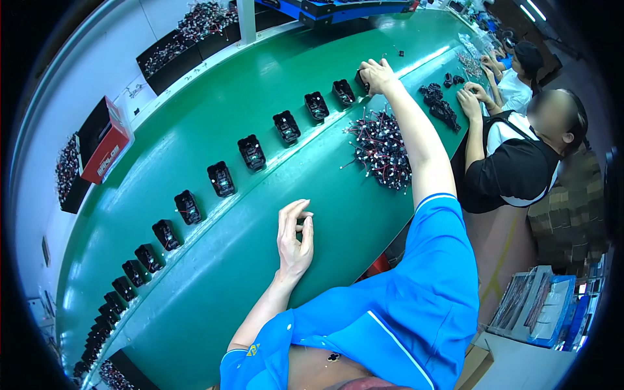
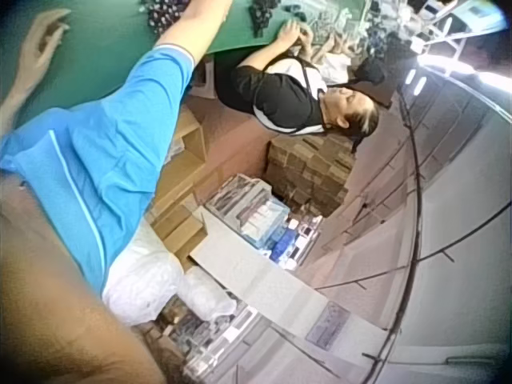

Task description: Assembling small electronic housing components by hand at a manual station on a production line.

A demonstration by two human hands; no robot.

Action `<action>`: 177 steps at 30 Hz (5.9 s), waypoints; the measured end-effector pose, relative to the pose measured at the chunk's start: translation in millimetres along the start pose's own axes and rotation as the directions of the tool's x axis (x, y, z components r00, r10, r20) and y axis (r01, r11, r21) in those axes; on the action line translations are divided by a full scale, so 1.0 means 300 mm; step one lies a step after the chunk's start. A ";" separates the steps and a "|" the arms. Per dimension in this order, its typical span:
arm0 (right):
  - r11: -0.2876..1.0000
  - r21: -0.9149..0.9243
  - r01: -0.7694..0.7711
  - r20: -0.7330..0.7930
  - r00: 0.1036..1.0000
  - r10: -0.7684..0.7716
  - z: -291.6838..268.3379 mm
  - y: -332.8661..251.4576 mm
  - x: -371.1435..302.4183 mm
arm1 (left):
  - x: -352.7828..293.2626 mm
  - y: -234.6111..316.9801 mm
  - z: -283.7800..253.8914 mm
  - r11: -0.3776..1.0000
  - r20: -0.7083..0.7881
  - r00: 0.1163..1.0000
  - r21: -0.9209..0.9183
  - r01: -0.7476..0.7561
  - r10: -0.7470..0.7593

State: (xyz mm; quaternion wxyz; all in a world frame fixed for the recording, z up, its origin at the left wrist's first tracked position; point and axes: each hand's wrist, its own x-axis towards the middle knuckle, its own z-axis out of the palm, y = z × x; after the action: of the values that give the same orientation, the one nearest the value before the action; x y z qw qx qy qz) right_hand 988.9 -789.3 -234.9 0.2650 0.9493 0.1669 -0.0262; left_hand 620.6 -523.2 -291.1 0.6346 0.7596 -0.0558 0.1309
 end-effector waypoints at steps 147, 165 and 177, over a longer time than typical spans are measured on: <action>-0.408 0.246 0.879 -0.326 -0.321 -0.889 -0.875 -2.513 -1.957 | -1.914 0.348 -0.925 0.663 -0.899 -0.324 -0.436 0.608 -0.294; -0.409 0.420 0.810 -0.287 -0.309 -0.907 -0.920 -2.451 -1.905 | -1.877 0.371 -0.878 0.852 -0.920 -0.176 -0.391 0.347 -0.351; -0.560 0.553 0.617 -0.508 -0.283 -0.814 -0.939 -2.458 -1.946 | -1.816 0.592 -0.874 0.846 -0.954 -0.115 -0.299 0.441 -0.277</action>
State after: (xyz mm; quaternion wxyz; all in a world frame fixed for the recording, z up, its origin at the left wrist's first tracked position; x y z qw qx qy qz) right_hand 183.7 -229.1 -277.0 -0.2527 0.3980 0.7830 -0.4057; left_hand 19.7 -344.3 -227.5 0.4499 0.4647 0.6180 0.4468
